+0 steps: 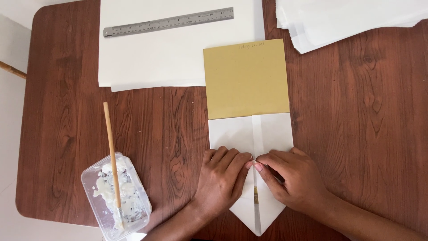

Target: Manually folding and gluing paper to create bags

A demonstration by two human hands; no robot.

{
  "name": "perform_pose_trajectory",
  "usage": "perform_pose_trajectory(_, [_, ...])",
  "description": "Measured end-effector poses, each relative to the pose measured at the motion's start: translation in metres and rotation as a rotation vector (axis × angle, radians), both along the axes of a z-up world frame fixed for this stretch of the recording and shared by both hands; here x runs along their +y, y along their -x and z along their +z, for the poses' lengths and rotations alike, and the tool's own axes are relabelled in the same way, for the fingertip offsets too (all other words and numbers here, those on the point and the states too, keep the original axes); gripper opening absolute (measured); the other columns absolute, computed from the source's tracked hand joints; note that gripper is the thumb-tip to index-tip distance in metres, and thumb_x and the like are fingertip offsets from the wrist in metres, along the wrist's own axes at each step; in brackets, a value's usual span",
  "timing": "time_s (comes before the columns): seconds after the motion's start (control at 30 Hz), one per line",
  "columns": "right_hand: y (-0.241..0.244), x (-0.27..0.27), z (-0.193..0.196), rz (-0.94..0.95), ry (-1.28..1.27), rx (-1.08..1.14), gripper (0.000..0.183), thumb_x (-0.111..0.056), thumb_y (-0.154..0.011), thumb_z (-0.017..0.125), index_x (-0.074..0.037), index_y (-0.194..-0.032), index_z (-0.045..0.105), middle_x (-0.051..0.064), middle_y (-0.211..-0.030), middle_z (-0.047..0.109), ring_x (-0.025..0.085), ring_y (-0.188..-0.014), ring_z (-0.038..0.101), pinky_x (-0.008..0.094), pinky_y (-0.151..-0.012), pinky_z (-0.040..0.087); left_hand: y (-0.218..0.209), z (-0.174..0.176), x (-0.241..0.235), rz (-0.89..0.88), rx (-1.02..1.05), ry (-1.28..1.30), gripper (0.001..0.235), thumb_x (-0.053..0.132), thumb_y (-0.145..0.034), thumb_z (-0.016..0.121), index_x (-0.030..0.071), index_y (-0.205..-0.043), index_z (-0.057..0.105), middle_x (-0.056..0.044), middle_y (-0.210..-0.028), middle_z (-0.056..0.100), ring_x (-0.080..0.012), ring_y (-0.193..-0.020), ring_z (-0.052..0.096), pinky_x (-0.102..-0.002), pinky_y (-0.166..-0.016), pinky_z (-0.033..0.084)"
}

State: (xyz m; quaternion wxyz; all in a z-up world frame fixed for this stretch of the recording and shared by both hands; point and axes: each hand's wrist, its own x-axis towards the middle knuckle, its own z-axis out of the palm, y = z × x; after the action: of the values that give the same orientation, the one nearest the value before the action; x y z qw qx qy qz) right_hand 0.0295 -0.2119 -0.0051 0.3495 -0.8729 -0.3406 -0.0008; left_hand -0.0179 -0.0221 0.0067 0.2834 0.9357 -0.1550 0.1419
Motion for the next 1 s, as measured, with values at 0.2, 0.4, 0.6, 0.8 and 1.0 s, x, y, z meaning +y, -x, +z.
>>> perform_pose_trajectory(0.2, [-0.004, 0.002, 0.006, -0.01, -0.18, 0.085, 0.018, -0.021, -0.097, 0.06, -0.014, -0.086, 0.072, -0.004, -0.071, 0.057, 0.012, -0.059, 0.052, 0.029, -0.059, 0.04, 0.001, -0.005, -0.001, -0.008, 0.043, 0.099, 0.016, 0.019, -0.108, 0.05, 0.01, -0.098, 0.059, 0.0, -0.084, 0.062, -0.0212, -0.074, 0.054, -0.036, -0.075, 0.035])
perform_pose_trajectory(0.4, [-0.004, 0.006, 0.011, -0.065, -0.225, 0.205, 0.014, -0.024, -0.094, 0.065, -0.019, -0.089, 0.077, -0.005, -0.077, 0.063, 0.009, -0.06, 0.057, 0.024, -0.057, 0.047, 0.0, -0.006, -0.003, 0.004, 0.021, 0.097, 0.014, 0.017, -0.107, 0.051, 0.01, -0.098, 0.059, -0.001, -0.083, 0.062, -0.0209, -0.073, 0.054, -0.036, -0.073, 0.035])
perform_pose_trajectory(0.6, [-0.001, 0.009, 0.012, -0.134, -0.252, 0.323, 0.014, -0.022, -0.093, 0.068, -0.018, -0.087, 0.08, -0.004, -0.08, 0.06, 0.008, -0.059, 0.054, 0.022, -0.054, 0.046, 0.002, -0.012, -0.003, 0.015, 0.001, 0.04, 0.014, 0.017, -0.107, 0.051, 0.009, -0.1, 0.06, -0.002, -0.084, 0.062, -0.0226, -0.073, 0.054, -0.037, -0.072, 0.035])
perform_pose_trajectory(0.8, [0.001, 0.011, 0.013, -0.162, -0.225, 0.293, 0.014, -0.021, -0.095, 0.067, -0.017, -0.087, 0.078, -0.005, -0.079, 0.061, 0.008, -0.057, 0.052, 0.023, -0.051, 0.042, 0.004, -0.016, -0.004, 0.043, 0.003, -0.032, 0.015, 0.017, -0.108, 0.049, 0.01, -0.102, 0.06, -0.002, -0.083, 0.062, -0.023, -0.073, 0.056, -0.037, -0.072, 0.036])
perform_pose_trajectory(1.0, [0.001, -0.007, 0.007, 0.023, 0.055, -0.027, 0.016, -0.026, -0.099, 0.06, -0.012, -0.102, 0.068, -0.001, -0.081, 0.066, 0.023, -0.065, 0.062, 0.038, -0.064, 0.05, 0.005, -0.016, -0.006, 0.065, -0.034, -0.101, 0.015, 0.017, -0.109, 0.049, 0.011, -0.102, 0.06, -0.001, -0.079, 0.061, -0.0221, -0.07, 0.056, -0.036, -0.07, 0.037])
